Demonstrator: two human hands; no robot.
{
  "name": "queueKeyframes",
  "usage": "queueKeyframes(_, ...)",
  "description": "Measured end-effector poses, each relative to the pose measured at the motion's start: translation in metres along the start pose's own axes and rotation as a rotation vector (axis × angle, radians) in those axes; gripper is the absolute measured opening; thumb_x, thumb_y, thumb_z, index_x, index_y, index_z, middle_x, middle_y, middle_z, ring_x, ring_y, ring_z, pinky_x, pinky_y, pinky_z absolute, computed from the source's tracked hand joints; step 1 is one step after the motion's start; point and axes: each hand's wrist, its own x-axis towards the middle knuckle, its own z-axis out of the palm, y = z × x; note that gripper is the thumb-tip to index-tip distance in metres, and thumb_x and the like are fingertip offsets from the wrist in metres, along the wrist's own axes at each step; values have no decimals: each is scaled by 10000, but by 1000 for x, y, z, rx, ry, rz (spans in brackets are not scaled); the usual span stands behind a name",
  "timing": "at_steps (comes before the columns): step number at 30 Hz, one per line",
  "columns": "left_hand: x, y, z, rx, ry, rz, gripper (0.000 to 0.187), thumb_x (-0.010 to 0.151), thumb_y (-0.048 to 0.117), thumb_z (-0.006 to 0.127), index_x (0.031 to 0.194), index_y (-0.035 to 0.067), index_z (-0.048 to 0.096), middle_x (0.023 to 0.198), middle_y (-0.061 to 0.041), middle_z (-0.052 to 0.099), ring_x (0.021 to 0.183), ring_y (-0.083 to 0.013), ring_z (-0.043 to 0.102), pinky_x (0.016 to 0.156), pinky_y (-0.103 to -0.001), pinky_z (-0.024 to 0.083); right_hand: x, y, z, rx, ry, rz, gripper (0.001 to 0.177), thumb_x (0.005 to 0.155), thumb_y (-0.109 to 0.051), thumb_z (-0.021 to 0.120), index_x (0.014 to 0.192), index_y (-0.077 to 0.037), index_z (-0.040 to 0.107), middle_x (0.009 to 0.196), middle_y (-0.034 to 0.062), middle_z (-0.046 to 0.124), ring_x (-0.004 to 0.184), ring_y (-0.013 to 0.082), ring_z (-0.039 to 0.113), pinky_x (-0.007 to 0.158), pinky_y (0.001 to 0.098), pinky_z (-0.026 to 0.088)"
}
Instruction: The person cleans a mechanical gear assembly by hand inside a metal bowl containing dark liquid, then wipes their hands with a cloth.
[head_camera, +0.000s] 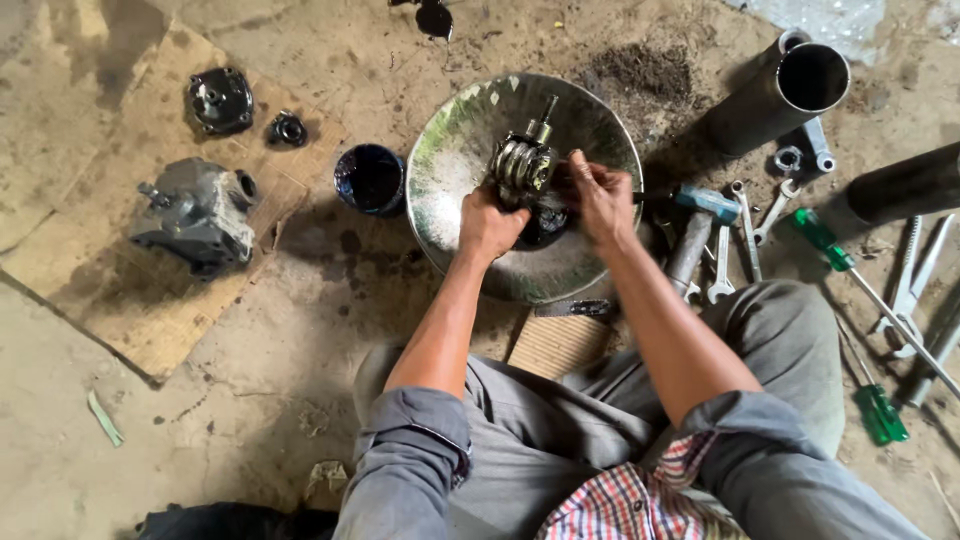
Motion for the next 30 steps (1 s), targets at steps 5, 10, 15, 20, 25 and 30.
queueKeyframes(5,6,19,-20,99,72,6,194,827,182,759,935,22,735,802,-147,770,650,-284,762,604,-373,618,-10,-18,-54,-1314,215,-598,651,637,-421,878,1211,-142,752,1421,219,560,1323,466,469,989,658,397)
queueKeyframes(10,10,28,-29,176,269,104,206,776,160,786,898,19,699,719,-140,753,596,-294,739,562,-403,598,-17,-29,-65,-1482,140,-597,367,713,-355,852,1024,-172,789,1263,135,695,1215,329,620,985,570,492)
queueKeyframes(15,5,32,-31,233,301,97,228,740,129,792,932,37,710,708,-166,738,626,-355,727,583,-442,580,2,-20,-51,-579,-39,-593,392,731,-182,907,1066,-36,765,1035,93,783,906,174,748,834,356,618)
queueKeyframes(20,7,29,-23,130,285,84,286,738,144,785,993,53,694,761,-149,754,669,-330,747,617,-421,601,18,11,-9,-469,-138,-442,251,793,-87,912,1012,-44,797,1023,81,805,908,168,760,901,304,579)
queueKeyframes(25,7,16,-23,129,362,76,222,813,174,796,982,63,704,766,-147,748,685,-327,749,617,-415,604,11,-11,-26,-125,-98,-340,229,782,30,812,977,-22,703,1045,79,774,965,175,755,856,319,634)
queueKeyframes(30,13,5,-34,300,351,23,265,731,190,809,950,72,717,767,-150,747,681,-350,722,626,-459,566,-24,-92,-63,92,-4,-518,217,891,-56,855,1046,7,717,1014,110,770,919,203,748,805,332,612)
